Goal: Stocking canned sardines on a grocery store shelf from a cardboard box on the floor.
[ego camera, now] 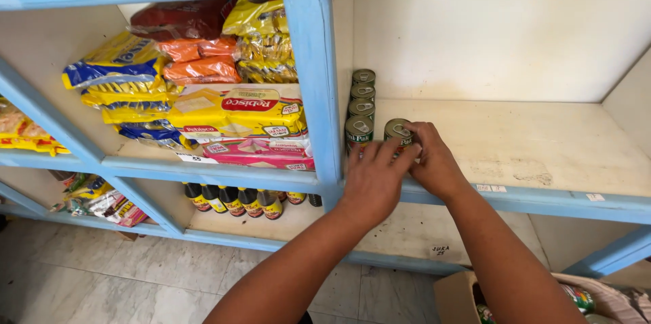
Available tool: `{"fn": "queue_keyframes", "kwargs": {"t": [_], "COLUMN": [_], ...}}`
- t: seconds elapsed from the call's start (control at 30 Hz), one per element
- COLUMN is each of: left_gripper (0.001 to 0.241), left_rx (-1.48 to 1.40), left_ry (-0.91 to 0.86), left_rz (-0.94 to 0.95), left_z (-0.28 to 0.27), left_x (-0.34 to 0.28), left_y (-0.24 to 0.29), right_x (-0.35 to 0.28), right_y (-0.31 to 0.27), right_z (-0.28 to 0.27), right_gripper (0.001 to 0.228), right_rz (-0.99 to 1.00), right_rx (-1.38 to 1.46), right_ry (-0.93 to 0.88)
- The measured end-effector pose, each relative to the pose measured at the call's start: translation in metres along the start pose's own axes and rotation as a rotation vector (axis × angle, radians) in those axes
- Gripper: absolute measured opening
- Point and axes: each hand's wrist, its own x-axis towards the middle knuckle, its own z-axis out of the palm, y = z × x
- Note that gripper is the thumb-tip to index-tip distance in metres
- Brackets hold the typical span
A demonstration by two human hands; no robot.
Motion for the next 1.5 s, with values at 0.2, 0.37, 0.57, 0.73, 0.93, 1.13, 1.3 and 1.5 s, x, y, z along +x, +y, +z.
{"fn": "queue_keyframes", "kwargs": {"t": [0.2, 0.37, 0.57, 0.73, 0.93, 1.13, 1.3, 1.5], "left_gripper": [0.059, 0.041, 0.036, 0.031, 0.021, 0.018, 0.025, 0.027], "left_rx": [-0.28, -0.276, -0.298, -0.295, -0.186, -0.178, -0.19, -0.264], "left_ry": [-0.082, -0.066, -0.084, -0.067, -0.071, -0.069, -0.062, -0.144], "left_rz": [0.028, 0.073, 0.069, 0.06, 0.084, 0.112, 0.132, 0.14], "left_z": [0.021, 0.022, 0.021, 0.031, 0.041, 0.05, 0.055, 0.044], "left_x": [-0.057, -0.069, -0.07, -0.068, -0.069, -0.069, -0.07, -0.071], "left_y": [0.003, -0.006, -0.009, -0.009, -0.006, -0.009, -0.013, -0.019], "right_x": [0.008, 0.019, 0.036, 0.052, 0.066, 0.064, 0.039, -0.087], "right_y": [0.003, -0.002, 0.009, 0.026, 0.039, 0.052, 0.034, -0.015], "right_z": [0.009, 0.02, 0.031, 0.034, 0.047, 0.05, 0.03, -0.032], "right_gripper": [0.065, 0.066, 0.068, 0.07, 0.07, 0.073, 0.085, 0.029], "right_rz": [0.159, 0.079, 0.092, 0.066, 0.105, 0.106, 0.08, -0.219], "right_rx": [0.209, 0.126, 0.013, -0.084, -0.124, 0.036, -0.026, -0.255], "right_ry": [-0.072, -0.035, 0.012, 0.044, 0.076, 0.064, 0.085, 0.188]}}
